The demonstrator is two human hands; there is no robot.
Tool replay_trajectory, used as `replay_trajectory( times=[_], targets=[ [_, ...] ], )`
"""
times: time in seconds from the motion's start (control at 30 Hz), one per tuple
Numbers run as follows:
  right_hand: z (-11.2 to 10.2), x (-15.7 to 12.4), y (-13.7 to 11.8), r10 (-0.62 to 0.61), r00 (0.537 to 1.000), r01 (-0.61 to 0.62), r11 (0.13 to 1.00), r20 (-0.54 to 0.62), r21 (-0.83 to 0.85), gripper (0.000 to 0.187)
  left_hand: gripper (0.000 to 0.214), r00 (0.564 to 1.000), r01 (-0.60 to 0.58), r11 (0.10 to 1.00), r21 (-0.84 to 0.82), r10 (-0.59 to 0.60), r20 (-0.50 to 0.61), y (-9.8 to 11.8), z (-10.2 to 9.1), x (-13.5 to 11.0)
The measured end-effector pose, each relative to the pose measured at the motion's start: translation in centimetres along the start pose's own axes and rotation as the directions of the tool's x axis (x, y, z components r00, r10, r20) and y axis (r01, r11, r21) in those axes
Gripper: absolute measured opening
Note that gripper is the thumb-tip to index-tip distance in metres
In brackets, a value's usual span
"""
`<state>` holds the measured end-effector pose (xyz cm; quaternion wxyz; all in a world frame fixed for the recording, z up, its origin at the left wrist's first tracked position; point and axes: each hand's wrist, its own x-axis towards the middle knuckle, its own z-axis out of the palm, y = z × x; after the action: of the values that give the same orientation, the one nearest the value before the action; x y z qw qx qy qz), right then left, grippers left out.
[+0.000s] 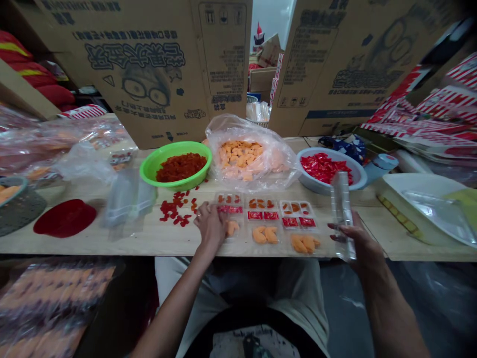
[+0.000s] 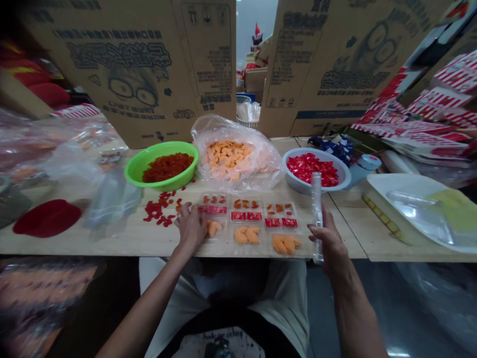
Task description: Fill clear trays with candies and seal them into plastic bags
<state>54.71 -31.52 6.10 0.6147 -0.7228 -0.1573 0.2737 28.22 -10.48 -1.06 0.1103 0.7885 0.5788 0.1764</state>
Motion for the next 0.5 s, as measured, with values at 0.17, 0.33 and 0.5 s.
replay_trajectory(
  times=[0.17,0.33,0.5],
  targets=[
    [1.6,-2.7,0.7,0.128,0.973,-0.147,0.985,0.193,0.088,0.074,0.047,0.919,-0.322,0.947,0.003,0.312,0.24,2.3,2.0,-0.9],
    [6.7,-5.4,1.5,0.055,0.892,-0.144,0.976,0.449,0.166,0.068,0.043,0.975,-0.123,0.951,-0.284,0.169,0.143,2.2,-0.3,0.0],
    [10.6,-6.1,1.6,-0.158,0.792,-0.021,0.958,0.589,0.286,0.072,0.037,0.867,0.41,0.185,-0.893,0.225,0.444,7.2,-5.3,-3.4]
  ],
)
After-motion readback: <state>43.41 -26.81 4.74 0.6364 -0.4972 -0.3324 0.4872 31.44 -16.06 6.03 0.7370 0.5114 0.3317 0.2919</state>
